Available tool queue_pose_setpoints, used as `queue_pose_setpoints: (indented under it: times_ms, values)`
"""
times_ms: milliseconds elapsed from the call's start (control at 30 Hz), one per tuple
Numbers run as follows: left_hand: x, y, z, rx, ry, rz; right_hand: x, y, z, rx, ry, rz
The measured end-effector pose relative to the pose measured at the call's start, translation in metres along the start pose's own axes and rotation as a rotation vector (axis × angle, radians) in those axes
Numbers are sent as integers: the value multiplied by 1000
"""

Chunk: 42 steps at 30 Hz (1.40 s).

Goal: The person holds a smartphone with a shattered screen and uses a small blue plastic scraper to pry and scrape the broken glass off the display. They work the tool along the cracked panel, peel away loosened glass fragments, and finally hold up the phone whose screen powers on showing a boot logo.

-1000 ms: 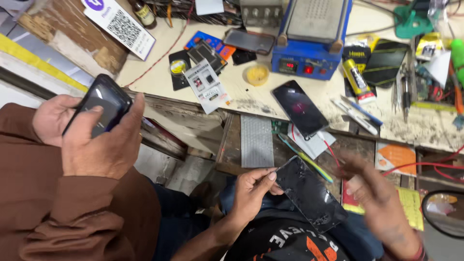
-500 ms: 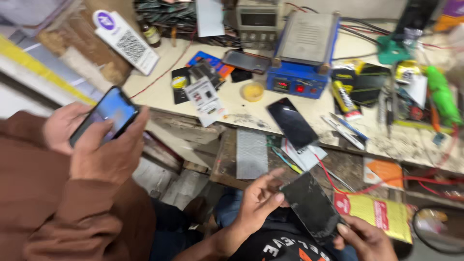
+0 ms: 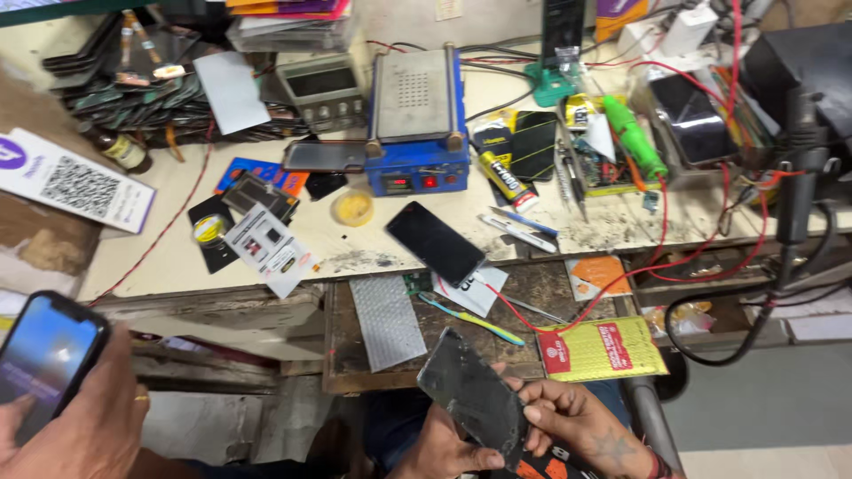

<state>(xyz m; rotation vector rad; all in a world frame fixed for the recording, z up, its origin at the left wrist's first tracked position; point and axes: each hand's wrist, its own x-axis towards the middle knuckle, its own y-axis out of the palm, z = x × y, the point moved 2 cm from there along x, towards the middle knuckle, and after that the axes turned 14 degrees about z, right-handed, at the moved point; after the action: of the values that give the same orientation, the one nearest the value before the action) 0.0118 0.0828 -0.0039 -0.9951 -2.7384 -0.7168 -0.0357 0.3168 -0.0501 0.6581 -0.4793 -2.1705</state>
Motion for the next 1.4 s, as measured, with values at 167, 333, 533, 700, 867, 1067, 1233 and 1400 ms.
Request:
queue_pose_setpoints:
  times_ms: [167,333,533,700,867,1067,1233,1400]
  values:
    - [1,2,9,3,42,-2,-1,15,14,-189,-24,-13]
    - [1,2,9,-166,68,-63,-3,28,24,-227,-35,-45]
    - [-3,5,11,-194,2,-188,-5,41,33,-759,-143,-80]
    - [-4,1,12,-37,41,-155,-6,49,36,-1037,-251,-155]
    - [-6,3,13,-39,17,-167,-6,50,33,-1093,-262,-234]
    - [-7,12,12,-96,38,-158,-8,43,24,-765,-126,-230]
    - [-6,16,5,41,69,-104,-13,36,17,-406,-134,-117]
    - [0,23,4,-61,31,-80,-21,29,14,-530,-163,-140]
